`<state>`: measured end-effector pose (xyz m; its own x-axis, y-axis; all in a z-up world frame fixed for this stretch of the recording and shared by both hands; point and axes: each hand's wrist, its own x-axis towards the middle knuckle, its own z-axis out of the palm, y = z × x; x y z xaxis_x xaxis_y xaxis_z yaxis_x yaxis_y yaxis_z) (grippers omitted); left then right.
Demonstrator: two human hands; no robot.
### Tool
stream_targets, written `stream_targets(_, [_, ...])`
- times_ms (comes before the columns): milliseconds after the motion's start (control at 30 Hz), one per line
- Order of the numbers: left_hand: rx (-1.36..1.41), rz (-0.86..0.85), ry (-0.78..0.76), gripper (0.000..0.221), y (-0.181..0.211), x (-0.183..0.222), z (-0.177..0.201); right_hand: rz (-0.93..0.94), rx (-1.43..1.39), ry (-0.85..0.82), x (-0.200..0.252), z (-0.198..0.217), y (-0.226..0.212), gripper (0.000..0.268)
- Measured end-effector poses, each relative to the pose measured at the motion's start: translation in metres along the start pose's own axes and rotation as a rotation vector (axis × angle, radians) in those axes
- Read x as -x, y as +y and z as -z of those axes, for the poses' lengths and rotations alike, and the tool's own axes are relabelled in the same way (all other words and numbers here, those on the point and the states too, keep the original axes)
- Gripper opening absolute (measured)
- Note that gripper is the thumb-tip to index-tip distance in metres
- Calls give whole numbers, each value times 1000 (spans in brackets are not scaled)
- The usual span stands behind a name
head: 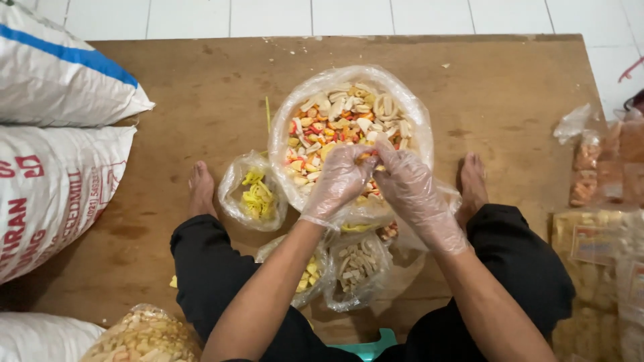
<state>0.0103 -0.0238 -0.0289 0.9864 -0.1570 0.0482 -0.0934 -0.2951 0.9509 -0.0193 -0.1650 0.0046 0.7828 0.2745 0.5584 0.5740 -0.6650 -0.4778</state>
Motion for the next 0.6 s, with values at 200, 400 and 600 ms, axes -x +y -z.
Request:
stream_targets(200, [32, 67, -27, 18, 17, 7, 19, -55, 12, 39, -4, -14, 4, 36])
stream_targets(400, [-30, 309, -68, 20, 15, 12, 35, -259, 58, -142, -6, -27, 0, 28])
stream_targets(600, [4, 344, -180, 24, 23, 19, 52, -389, 119, -351, 2, -45, -4, 17])
